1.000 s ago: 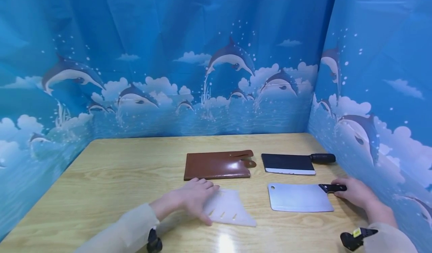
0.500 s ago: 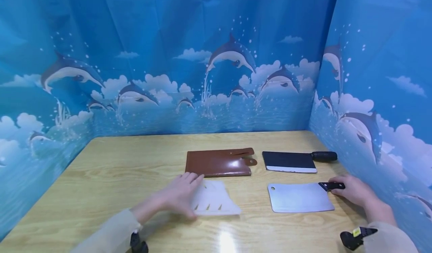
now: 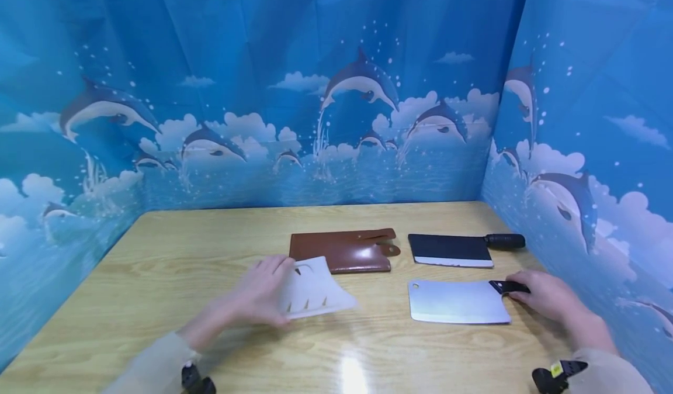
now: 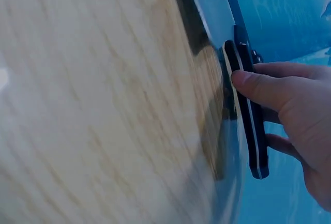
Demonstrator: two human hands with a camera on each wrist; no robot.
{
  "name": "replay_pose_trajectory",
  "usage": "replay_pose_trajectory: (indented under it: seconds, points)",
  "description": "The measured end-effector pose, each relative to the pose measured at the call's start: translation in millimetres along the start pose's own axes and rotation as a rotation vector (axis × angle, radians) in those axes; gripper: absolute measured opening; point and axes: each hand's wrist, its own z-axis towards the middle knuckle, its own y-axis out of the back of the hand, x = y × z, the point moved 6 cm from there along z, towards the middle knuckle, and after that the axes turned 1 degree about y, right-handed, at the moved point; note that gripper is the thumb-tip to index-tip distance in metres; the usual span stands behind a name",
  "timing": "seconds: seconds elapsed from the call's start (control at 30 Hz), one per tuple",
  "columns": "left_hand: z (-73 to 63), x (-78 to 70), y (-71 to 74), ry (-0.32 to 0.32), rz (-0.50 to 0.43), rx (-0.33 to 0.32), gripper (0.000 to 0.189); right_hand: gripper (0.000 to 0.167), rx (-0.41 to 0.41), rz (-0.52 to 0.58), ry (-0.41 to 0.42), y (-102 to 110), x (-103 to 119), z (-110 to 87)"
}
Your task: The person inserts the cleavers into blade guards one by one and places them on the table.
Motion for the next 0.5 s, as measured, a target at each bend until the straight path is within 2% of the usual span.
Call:
replay_pose_trajectory:
  seconds: [0.3,0.4,0.5]
  points:
    - [-8.2,16.3,0.8,0.04,0.027,-0.004,0.107,0.027,-0.198,0.018,0.165,9.9,32.0,6.1]
    - [-9.4,18.6,0.4,0.05,0.042,0.003,0.109,0.028,-0.23,0.036,0.166,13.8,40.6,8.8]
    - [-9.8,20.0,0.4,0.061,0.051,0.003,0.109,0.029,-0.225,0.071,0.14,17.6,49.5,13.9]
